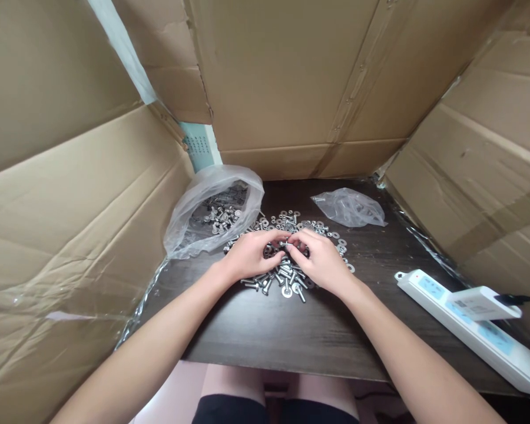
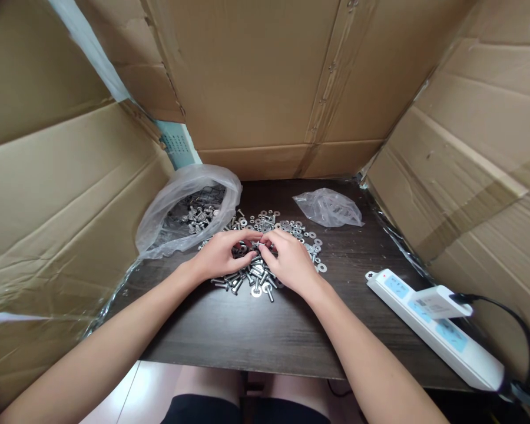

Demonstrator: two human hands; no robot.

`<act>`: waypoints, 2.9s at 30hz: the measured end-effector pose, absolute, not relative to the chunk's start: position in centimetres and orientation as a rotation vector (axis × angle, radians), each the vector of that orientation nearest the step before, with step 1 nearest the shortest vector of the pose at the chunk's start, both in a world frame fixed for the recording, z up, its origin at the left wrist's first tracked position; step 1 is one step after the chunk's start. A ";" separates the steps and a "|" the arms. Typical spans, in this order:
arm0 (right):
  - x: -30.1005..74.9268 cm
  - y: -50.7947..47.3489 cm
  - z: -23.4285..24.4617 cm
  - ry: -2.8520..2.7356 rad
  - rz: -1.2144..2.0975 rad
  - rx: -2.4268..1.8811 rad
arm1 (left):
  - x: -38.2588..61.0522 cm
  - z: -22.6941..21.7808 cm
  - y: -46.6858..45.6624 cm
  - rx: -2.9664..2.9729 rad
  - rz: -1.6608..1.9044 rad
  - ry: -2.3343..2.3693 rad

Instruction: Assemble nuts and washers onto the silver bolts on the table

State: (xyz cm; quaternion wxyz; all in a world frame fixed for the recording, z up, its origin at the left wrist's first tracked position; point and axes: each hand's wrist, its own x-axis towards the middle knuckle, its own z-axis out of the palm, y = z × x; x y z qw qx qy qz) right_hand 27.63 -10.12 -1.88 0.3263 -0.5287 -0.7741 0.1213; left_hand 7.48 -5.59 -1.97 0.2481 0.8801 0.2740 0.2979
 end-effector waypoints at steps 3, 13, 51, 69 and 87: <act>27.6 -10.1 -1.9 -2.026 0.322 -1.365 | 7.5 -2.0 -5.6 2.407 0.817 0.741; 27.8 -10.0 -1.6 -1.999 0.315 -1.339 | 7.5 -2.2 -5.5 2.445 0.889 0.815; 25.5 -10.3 -1.7 -1.974 0.436 -1.724 | 6.8 -2.0 -4.8 2.368 0.895 1.081; 26.3 -10.0 -2.0 -1.442 0.886 -1.321 | 7.1 -1.8 -5.3 2.349 0.836 0.937; 26.5 -10.2 -1.7 -1.673 0.521 -1.280 | 7.0 -1.8 -5.3 2.379 0.817 0.883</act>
